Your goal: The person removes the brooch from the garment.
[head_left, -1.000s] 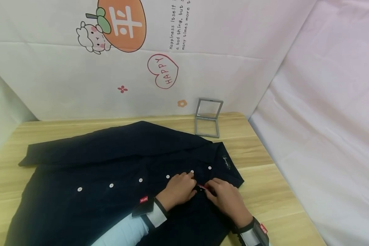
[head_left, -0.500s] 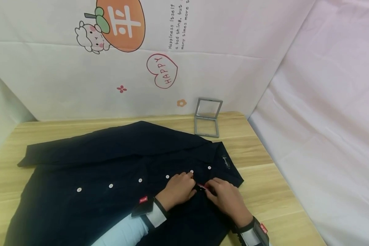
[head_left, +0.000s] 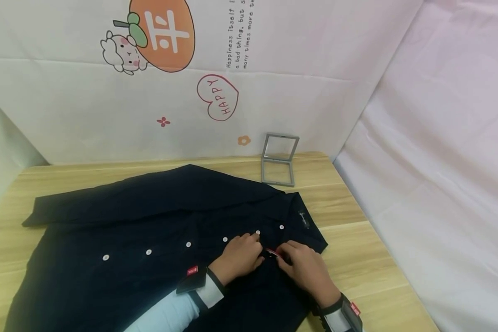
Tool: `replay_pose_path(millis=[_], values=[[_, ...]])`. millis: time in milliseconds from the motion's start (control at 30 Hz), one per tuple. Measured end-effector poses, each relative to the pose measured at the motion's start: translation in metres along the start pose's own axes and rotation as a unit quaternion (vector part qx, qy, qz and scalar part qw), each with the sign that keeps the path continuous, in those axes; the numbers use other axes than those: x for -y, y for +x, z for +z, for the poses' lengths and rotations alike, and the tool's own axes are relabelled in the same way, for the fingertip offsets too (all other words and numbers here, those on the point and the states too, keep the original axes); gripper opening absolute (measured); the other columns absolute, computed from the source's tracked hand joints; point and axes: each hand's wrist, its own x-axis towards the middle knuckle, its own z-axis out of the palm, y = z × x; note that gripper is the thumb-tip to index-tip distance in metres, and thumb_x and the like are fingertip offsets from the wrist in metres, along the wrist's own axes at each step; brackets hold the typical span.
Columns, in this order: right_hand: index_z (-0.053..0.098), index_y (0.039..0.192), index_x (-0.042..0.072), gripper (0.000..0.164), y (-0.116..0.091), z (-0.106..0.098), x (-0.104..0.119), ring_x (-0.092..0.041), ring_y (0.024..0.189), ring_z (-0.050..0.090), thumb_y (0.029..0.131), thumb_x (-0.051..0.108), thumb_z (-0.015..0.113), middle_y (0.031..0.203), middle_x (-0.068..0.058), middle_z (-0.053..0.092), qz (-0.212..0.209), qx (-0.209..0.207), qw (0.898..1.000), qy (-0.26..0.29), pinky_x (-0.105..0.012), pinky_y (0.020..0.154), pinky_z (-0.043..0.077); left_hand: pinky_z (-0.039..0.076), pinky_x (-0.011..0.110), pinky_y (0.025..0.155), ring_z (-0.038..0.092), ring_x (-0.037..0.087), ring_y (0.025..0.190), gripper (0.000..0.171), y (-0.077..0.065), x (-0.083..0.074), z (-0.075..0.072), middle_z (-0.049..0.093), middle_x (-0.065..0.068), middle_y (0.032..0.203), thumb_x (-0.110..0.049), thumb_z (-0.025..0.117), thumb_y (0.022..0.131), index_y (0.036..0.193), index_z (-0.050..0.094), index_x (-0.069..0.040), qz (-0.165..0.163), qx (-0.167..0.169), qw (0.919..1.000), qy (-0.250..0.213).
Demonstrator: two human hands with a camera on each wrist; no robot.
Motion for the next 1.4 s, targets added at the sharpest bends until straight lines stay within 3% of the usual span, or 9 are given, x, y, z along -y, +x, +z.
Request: replay_pose_path(millis=[267,733,1400], values=[[0.071,0.084,0.018,0.008,0.0007,-0.0008,0.0016,0.002,0.058,0.045,0.081,0.018,0.078,0.076,0.012,0.06,0.008,0.004,1.0,-0.001,-0.015,0.051,0.037,0.051,0.027,0.063,0.061,0.014,0.076,0.018,-0.0004,0.0006,-0.0003,0.068,0.005,0.107,-0.031,0.07,0.091,0.082,0.072,-0.016,-0.001,0.001,1.0,-0.007],[0.07,0.082,0.018,0.009,-0.002,0.0,0.0013,0.002,0.058,0.045,0.08,0.017,0.079,0.074,0.012,0.059,0.009,-0.005,1.0,-0.012,-0.016,0.051,0.037,0.053,0.027,0.066,0.063,0.015,0.08,0.017,-0.0014,-0.002,-0.0016,0.068,0.008,0.116,-0.032,0.07,0.091,0.083,0.072,-0.017,-0.003,0.007,1.0,-0.001],[0.07,0.082,0.018,0.009,-0.0013,-0.0027,0.0037,0.002,0.058,0.045,0.08,0.017,0.078,0.075,0.011,0.059,0.027,0.004,1.0,-0.012,-0.016,0.051,0.037,0.05,0.025,0.063,0.061,0.013,0.077,0.018,-0.0024,-0.001,-0.0028,0.068,0.005,0.107,-0.032,0.069,0.091,0.082,0.072,-0.017,0.001,0.007,1.0,0.001]])
